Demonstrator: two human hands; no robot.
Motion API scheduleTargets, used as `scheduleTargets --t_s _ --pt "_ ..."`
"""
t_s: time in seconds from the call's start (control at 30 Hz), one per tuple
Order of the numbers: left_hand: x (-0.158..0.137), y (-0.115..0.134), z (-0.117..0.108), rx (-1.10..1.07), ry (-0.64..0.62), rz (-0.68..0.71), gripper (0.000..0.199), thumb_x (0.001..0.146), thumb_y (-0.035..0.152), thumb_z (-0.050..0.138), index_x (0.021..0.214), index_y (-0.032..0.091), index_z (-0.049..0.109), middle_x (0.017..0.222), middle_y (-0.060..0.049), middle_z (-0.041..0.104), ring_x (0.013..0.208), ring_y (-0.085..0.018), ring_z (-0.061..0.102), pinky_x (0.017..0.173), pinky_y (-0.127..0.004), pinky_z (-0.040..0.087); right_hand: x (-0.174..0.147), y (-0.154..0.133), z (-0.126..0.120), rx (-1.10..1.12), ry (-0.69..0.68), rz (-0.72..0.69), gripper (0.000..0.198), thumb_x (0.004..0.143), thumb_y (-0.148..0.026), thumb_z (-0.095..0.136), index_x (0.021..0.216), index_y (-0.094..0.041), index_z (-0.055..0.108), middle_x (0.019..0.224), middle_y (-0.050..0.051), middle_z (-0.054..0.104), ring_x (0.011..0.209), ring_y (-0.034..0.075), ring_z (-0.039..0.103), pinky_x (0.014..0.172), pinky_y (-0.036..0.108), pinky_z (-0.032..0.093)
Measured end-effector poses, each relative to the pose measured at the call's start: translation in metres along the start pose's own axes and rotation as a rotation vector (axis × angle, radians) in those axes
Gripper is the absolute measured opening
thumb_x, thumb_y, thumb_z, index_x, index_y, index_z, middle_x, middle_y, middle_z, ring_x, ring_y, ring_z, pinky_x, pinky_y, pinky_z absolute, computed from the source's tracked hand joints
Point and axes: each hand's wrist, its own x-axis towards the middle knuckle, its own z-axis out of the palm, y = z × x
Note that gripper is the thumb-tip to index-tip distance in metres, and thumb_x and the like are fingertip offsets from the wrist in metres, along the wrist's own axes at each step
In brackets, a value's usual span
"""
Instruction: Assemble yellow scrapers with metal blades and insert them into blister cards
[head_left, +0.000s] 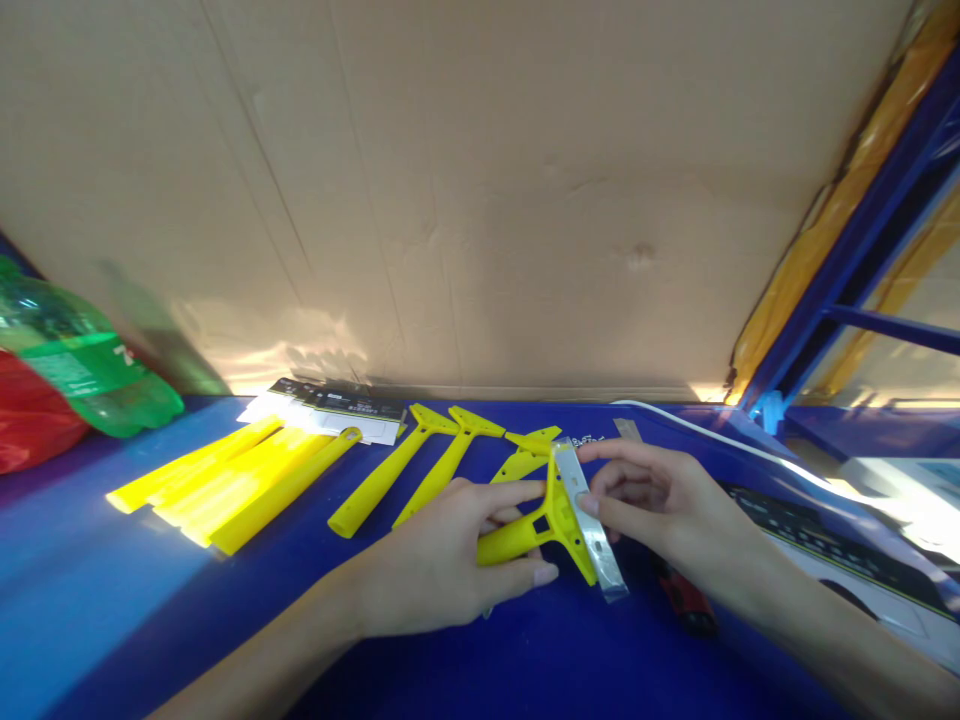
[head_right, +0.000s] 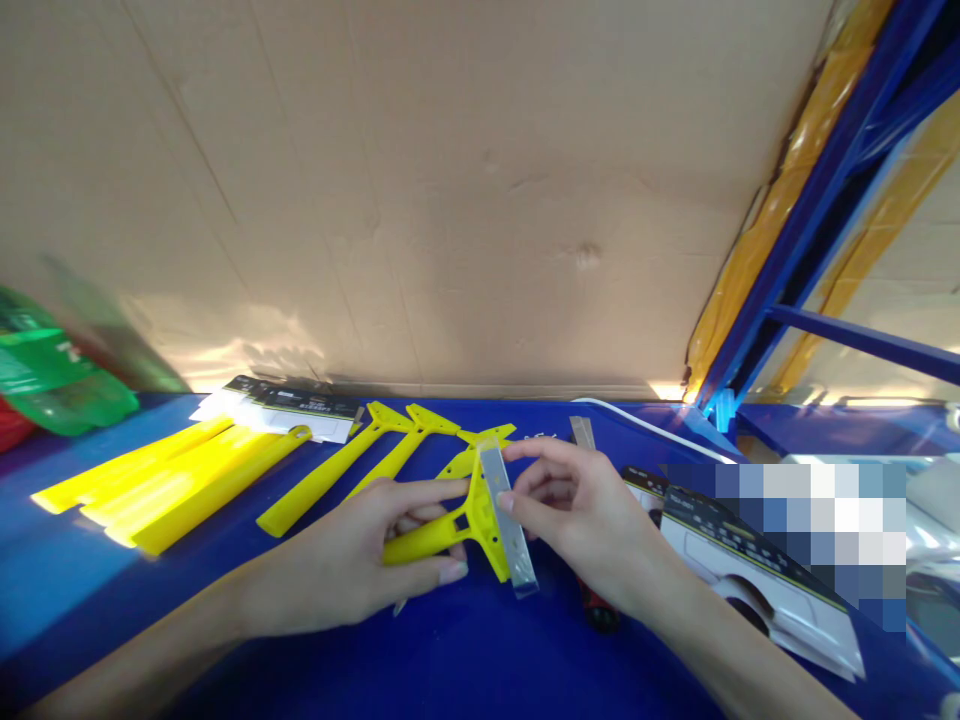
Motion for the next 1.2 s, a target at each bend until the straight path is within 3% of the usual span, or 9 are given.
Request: scheduleTargets --t_s 0.07,0.17,0.43,0.57,0.8,1.0,1.2 --pt "0.0 -0.005 0.002 0.007 0.032 -0.009 0.069 0.089 0.046 0.071 0.151 0.027 0.046 0.098 -0.003 0.074 0.059 -0.014 0.064 0.058 -0.025 0.054 0.001 -0.001 0.0 0.018 -0.011 0.03 0.036 0.065 -0.04 0.09 0.088 -0.019 0.072 0.069 0.0 0.072 0.061 0.014 0.064 0.058 0.025 0.054" --pt "-0.001 -0.008 0.002 0.059 0.045 0.015 0.066 0.092 0.042 0.067 0.152 0.032 0.042 0.095 -0.001 0.074 0.064 -0.016 0.068 0.061 -0.025 0.056 0.001 -0.002 -0.001 0.041 -0.026 0.063 0.034 0.061 -0.038 0.093 0.08 -0.018 0.072 0.069 0.001 0.072 0.061 0.014 0.062 0.055 0.024 0.054" --pt "-0.004 -0.006 0.0 0.186 0.055 0.066 0.055 0.094 0.04 0.064 0.146 0.033 0.048 0.106 -0.002 0.074 0.073 -0.016 0.069 0.073 -0.028 0.055 -0.002 -0.003 0.0 -0.006 -0.076 0.063 0.025 0.067 -0.038 0.089 0.079 -0.02 0.077 0.074 0.002 0.076 0.066 0.016 0.066 0.059 0.024 0.054" --pt "-0.002 -0.008 -0.001 0.276 0.11 0.134 0.055 0.093 0.038 0.067 0.146 0.036 0.051 0.101 0.0 0.073 0.091 -0.02 0.069 0.084 -0.032 0.054 0.0 -0.004 -0.001 -0.052 -0.047 0.087 0.029 0.064 -0.041 0.09 0.078 -0.019 0.076 0.068 0.001 0.074 0.059 0.014 0.061 0.057 0.024 0.052" --pt "-0.005 -0.014 -0.001 0.41 0.165 0.142 0.056 0.094 0.047 0.065 0.148 0.042 0.052 0.112 -0.002 0.072 0.099 -0.023 0.068 0.089 -0.036 0.055 -0.001 -0.001 -0.003 -0.101 -0.061 0.08 0.032 0.067 -0.045 0.088 0.079 -0.02 0.074 0.065 0.001 0.071 0.059 0.015 0.06 0.056 0.026 0.049" --pt "-0.007 -0.005 -0.001 0.497 0.123 0.171 0.053 0.094 0.045 0.064 0.146 0.039 0.055 0.115 -0.005 0.075 0.098 -0.026 0.071 0.088 -0.038 0.057 -0.003 -0.002 -0.006 -0.089 -0.15 0.102 0.031 0.07 -0.043 0.087 0.077 -0.02 0.068 0.066 0.0 0.068 0.061 0.015 0.06 0.056 0.025 0.048" --pt "-0.004 -0.003 -0.003 0.567 0.166 0.266 0.049 0.094 0.037 0.067 0.141 0.035 0.055 0.112 -0.002 0.076 0.097 -0.025 0.073 0.085 -0.033 0.057 -0.001 -0.001 -0.006 -0.096 -0.127 0.075 0.033 0.071 -0.045 0.085 0.075 -0.02 0.064 0.066 -0.001 0.065 0.06 0.015 0.058 0.056 0.026 0.048"
